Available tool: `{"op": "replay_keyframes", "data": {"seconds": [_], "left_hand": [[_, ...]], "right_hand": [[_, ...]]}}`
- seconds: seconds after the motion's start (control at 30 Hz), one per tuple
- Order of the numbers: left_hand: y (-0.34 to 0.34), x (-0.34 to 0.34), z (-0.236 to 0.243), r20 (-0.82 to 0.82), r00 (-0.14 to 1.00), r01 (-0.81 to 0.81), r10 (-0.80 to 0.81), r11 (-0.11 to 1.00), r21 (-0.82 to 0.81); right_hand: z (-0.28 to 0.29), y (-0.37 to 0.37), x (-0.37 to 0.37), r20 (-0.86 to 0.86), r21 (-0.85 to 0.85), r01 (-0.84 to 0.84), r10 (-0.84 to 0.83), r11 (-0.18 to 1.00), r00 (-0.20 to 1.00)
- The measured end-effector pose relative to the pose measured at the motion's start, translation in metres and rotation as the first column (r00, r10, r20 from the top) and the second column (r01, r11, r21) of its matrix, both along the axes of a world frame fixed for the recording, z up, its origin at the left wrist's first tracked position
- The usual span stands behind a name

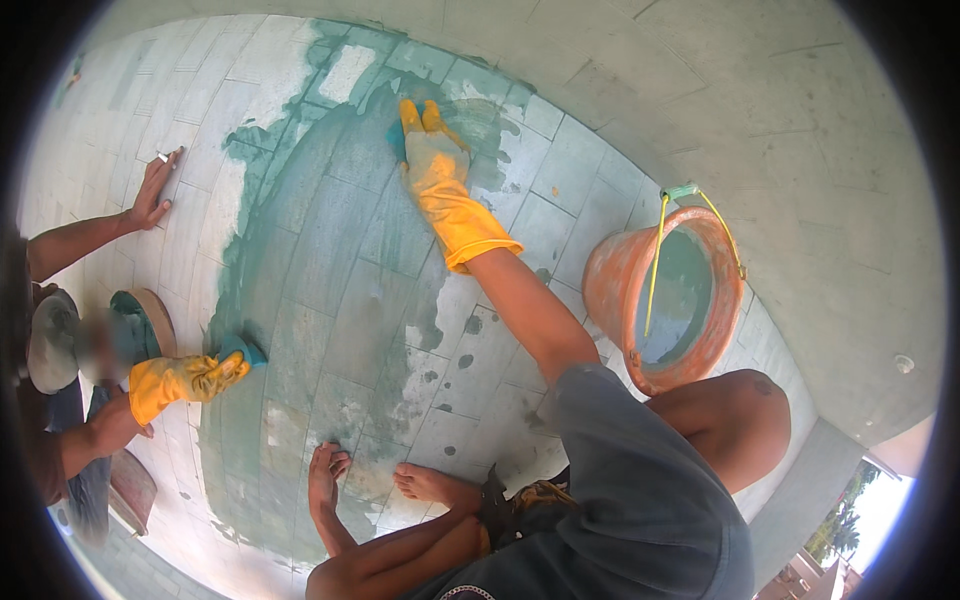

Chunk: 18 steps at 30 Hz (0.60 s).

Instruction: The person applies grout to the gaps between tiles and wipes away the excess residue using a sponge and water from a bucket.

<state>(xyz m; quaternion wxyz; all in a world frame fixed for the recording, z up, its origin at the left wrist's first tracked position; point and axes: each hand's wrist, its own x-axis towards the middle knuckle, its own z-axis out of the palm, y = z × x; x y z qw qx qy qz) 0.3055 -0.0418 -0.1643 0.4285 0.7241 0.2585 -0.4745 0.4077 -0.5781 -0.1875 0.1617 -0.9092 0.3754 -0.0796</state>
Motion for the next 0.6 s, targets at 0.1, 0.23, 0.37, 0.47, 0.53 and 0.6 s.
{"op": "replay_keyframes", "data": {"seconds": [0.1, 0.23, 0.37, 0.47, 0.53, 0.6], "left_hand": [[0.003, -0.003, -0.001, 0.041, 0.999, -0.031, 0.032, 0.999, -0.017], [0.001, -0.005, -0.002, 0.049, 0.999, -0.019, 0.019, 1.0, 0.002], [0.001, -0.001, -0.001, 0.033, 0.999, -0.013, 0.013, 1.0, -0.005], [0.0, -0.001, 0.0, 0.017, 1.0, 0.013, -0.013, 1.0, 0.01], [0.003, -0.002, 0.003, 0.001, 1.0, -0.01, 0.01, 1.0, 0.027], [0.003, -0.001, 0.001, 0.015, 1.0, -0.021, 0.021, 1.0, 0.013]], "right_hand": [[0.003, -0.005, -0.001, 0.054, 0.036, -0.179, 0.177, 0.983, 0.983], [0.006, -0.069, 0.02, 0.321, -0.041, -0.064, 0.074, 0.997, 0.944], [0.018, -0.107, 0.044, 0.084, -0.084, -0.104, 0.111, 0.991, 0.99], [0.016, -0.09, 0.03, -0.03, -0.006, -0.154, 0.154, 0.988, 0.988], [0.021, -0.066, 0.018, 0.052, 0.127, -0.2, 0.195, 0.972, 0.979], [0.027, -0.056, -0.004, 0.189, 0.34, -0.269, 0.215, 0.901, 0.958]]}}
